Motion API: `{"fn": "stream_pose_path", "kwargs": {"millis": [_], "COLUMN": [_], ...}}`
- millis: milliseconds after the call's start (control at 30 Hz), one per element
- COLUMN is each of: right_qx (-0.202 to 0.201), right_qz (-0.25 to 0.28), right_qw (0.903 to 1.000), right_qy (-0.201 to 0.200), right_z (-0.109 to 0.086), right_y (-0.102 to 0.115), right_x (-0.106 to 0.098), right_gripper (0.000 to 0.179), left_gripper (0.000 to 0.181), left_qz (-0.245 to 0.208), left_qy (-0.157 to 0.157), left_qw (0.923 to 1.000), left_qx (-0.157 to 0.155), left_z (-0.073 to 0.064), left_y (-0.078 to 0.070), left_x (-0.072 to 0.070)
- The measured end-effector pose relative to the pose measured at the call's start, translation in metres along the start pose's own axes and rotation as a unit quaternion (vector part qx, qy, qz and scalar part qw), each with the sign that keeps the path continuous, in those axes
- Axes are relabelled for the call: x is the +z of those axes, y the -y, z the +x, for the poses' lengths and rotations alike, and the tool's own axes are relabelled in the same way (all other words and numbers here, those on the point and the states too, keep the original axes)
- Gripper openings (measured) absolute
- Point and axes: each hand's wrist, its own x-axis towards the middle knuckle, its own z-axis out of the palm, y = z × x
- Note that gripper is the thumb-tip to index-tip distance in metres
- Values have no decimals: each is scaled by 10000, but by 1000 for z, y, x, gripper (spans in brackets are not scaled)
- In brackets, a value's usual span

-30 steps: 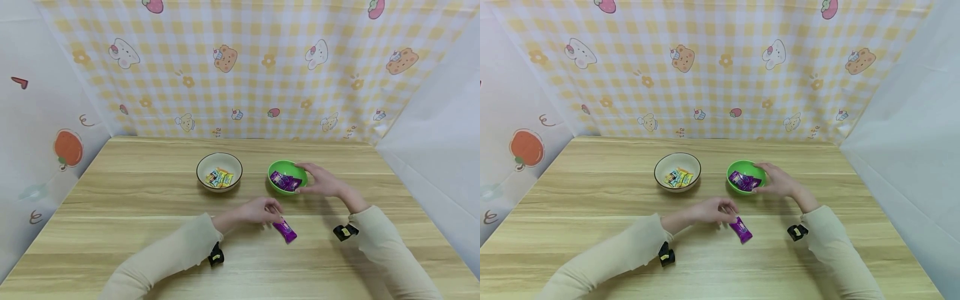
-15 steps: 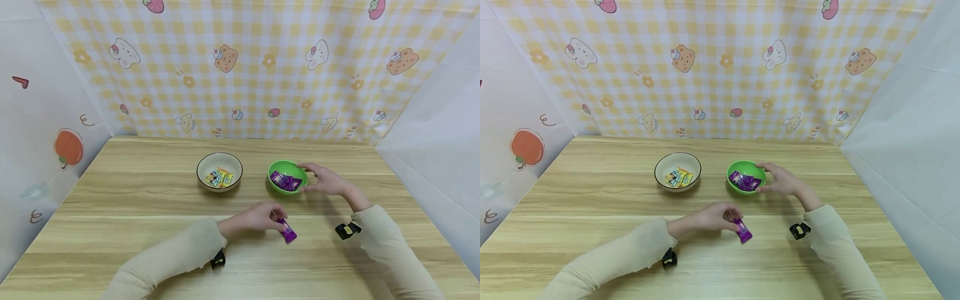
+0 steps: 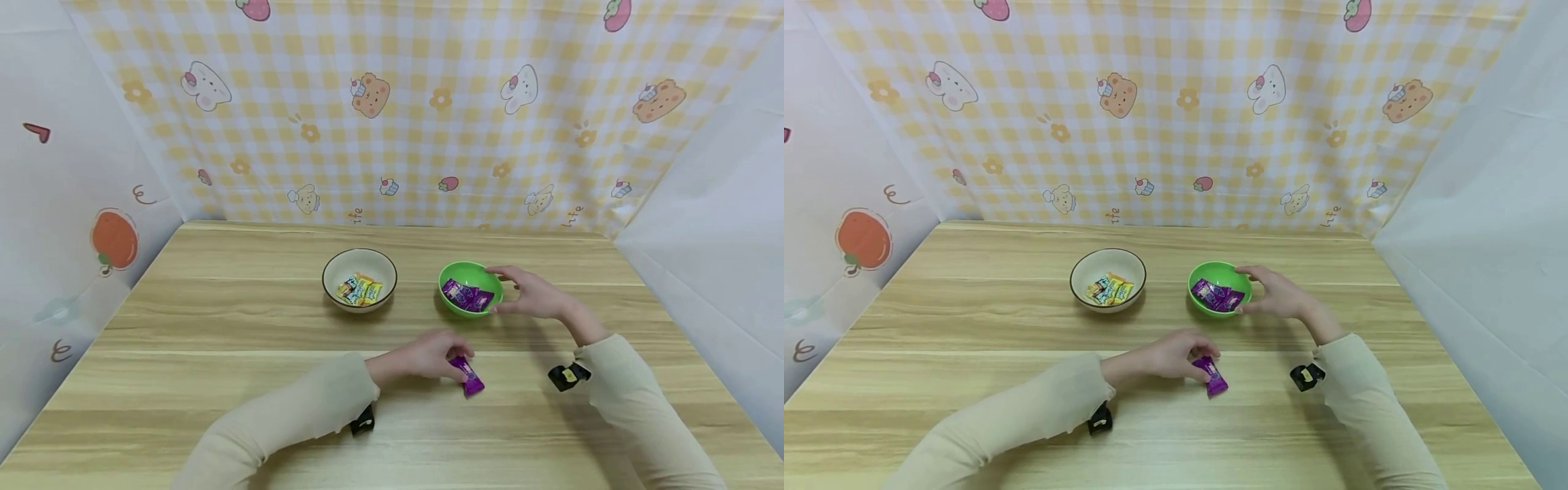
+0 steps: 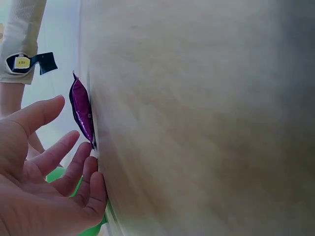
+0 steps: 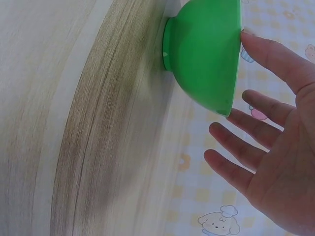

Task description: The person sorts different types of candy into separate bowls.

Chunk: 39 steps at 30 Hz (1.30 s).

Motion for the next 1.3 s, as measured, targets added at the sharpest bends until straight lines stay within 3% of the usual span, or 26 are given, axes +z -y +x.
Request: {"fn": "stream_pose_path", "kwargs": {"millis": [300,667,967,1067,1133,1300], "right_qx": [19,-12,-29,-21,-25,-29], "right_qz": [77,-10,-36,-49,-61,-52], "right_qw": [10000,10000,10000,10000,10000,10000], "right_qy": [-24,-38,-18,-26,-31,-26], "right_z": [0,0,0,0,0,0], "right_y": [0,1,-3,-3,-3,-4], "right_x": [-1,0,1,1,1,2], "right_gripper": [75,75,75,76,77,76], "left_gripper": [26,19,13,10,10,15], "left_qz": [722,647,-101,-597,-1109,-2294], "left_qy": [-25,-14,-65,-38,-9,-91], "left_qw": [9973,9978,9997,9982,9937,9692], "left_qx": [100,151,202,78,-178,-890], "left_z": [2,1,-3,-6,-9,-11], "left_y": [-1,-2,2,4,5,5], "left_x": [0,1,0,-1,-2,-8]}}
